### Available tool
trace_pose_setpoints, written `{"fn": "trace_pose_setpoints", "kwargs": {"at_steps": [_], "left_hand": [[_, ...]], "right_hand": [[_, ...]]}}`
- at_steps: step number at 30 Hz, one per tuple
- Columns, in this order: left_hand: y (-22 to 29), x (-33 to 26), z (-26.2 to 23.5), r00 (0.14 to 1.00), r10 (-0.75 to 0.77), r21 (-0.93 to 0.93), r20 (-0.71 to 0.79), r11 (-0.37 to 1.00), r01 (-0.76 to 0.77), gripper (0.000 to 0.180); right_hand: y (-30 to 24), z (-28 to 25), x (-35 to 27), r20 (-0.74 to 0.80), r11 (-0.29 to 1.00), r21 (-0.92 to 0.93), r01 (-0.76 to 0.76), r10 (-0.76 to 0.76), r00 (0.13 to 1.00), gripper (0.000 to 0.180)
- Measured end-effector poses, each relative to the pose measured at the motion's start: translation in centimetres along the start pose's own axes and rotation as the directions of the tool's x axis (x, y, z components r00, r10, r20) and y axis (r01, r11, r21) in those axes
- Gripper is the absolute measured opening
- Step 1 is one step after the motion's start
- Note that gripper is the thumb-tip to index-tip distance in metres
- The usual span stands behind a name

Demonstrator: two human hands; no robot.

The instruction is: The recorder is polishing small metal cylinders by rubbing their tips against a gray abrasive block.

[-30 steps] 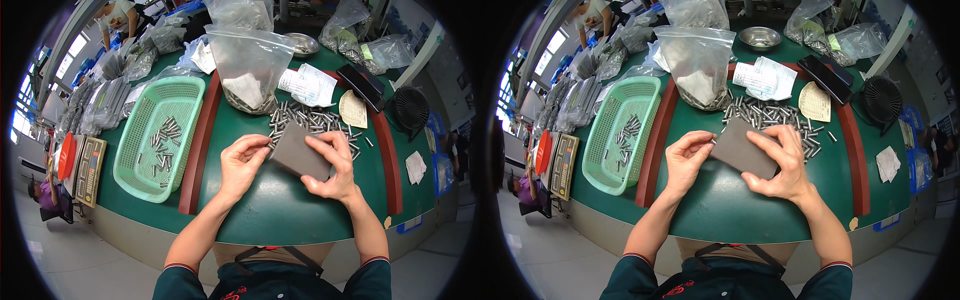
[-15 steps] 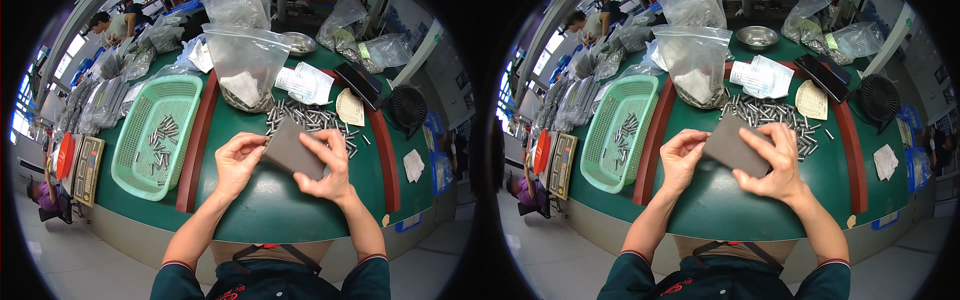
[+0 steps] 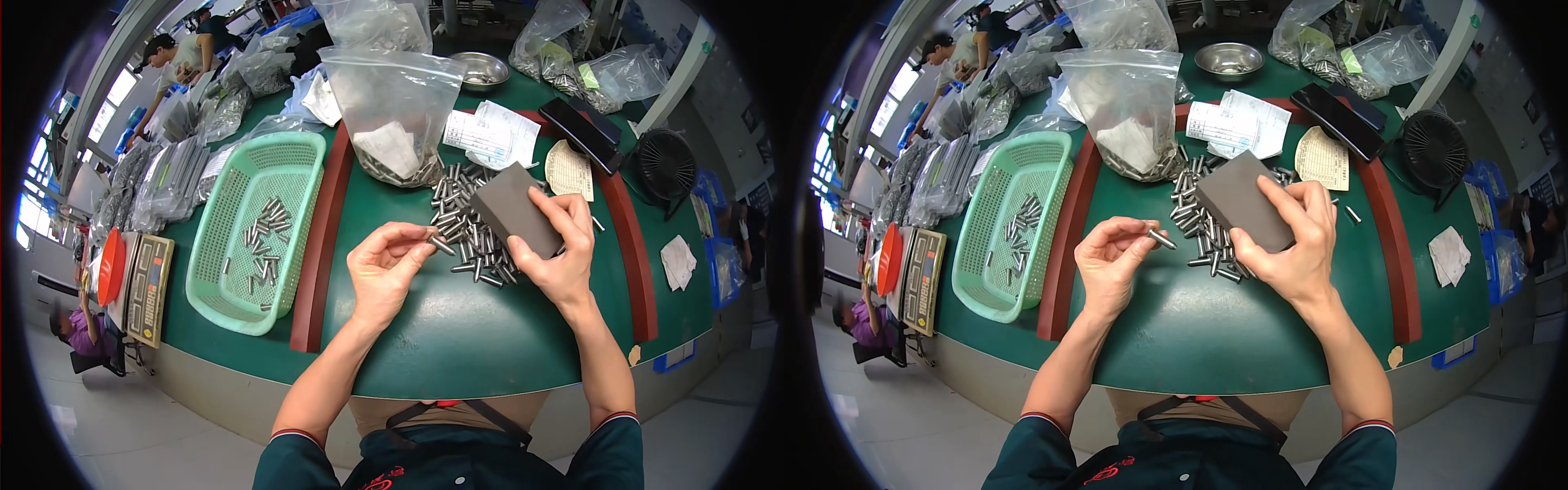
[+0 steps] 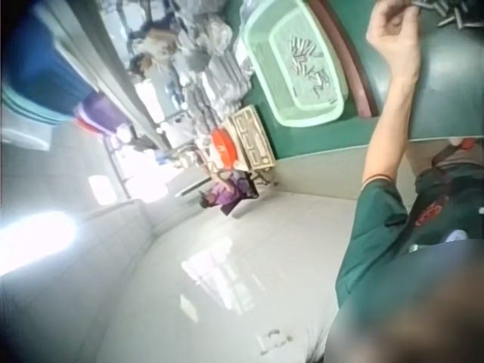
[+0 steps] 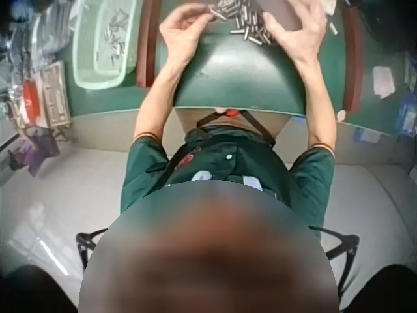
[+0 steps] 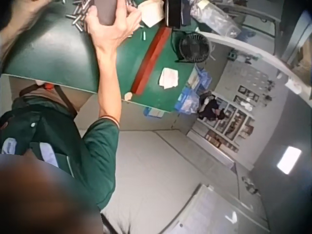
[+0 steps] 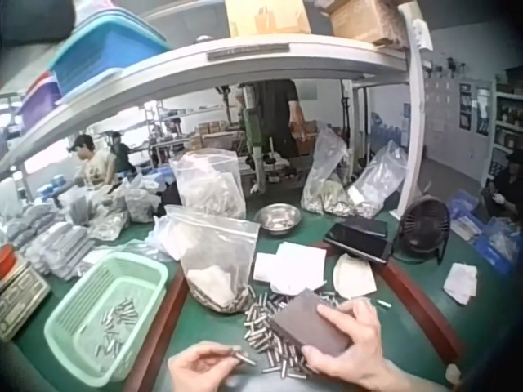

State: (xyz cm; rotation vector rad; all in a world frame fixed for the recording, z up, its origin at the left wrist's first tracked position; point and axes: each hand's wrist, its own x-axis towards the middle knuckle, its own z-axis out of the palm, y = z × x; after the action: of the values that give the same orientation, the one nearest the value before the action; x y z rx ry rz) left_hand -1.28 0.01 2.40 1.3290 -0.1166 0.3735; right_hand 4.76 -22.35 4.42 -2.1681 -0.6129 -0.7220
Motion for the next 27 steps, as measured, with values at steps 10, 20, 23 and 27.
{"fn": "trace_pose_setpoints", "kwargs": {"at_steps": [10, 20, 23, 27], "left_hand": [[-0.5, 0.42, -0.54, 0.998, 0.038, -0.052, 0.056, 0.998, -0.035, 0.018], [-0.49, 0.61, -0.73, 0.993, -0.102, -0.162, 0.062, 0.981, 0.111, 0.026], [-0.42, 0.55, -0.42, 0.999, 0.036, 0.123, 0.036, 0.992, -0.04, 0.031], [-0.81, 0.55, -0.57, 0.964, 0.249, 0.445, 0.096, 0.856, -0.265, 0.045]], "right_hand": [[0.3, -0.78, 0.25, -0.014, 0.997, 0.055, -0.056, 0.057, 0.998, 0.057], [0.42, -0.68, 0.2, -0.021, 0.997, 0.048, -0.059, 0.06, 0.998, 0.057], [0.33, -0.63, 0.21, -0.025, 0.998, 0.041, -0.05, 0.051, 0.998, 0.057], [0.3, -0.66, 0.25, -0.022, 0.998, 0.028, -0.047, 0.048, 0.999, 0.057]]}}
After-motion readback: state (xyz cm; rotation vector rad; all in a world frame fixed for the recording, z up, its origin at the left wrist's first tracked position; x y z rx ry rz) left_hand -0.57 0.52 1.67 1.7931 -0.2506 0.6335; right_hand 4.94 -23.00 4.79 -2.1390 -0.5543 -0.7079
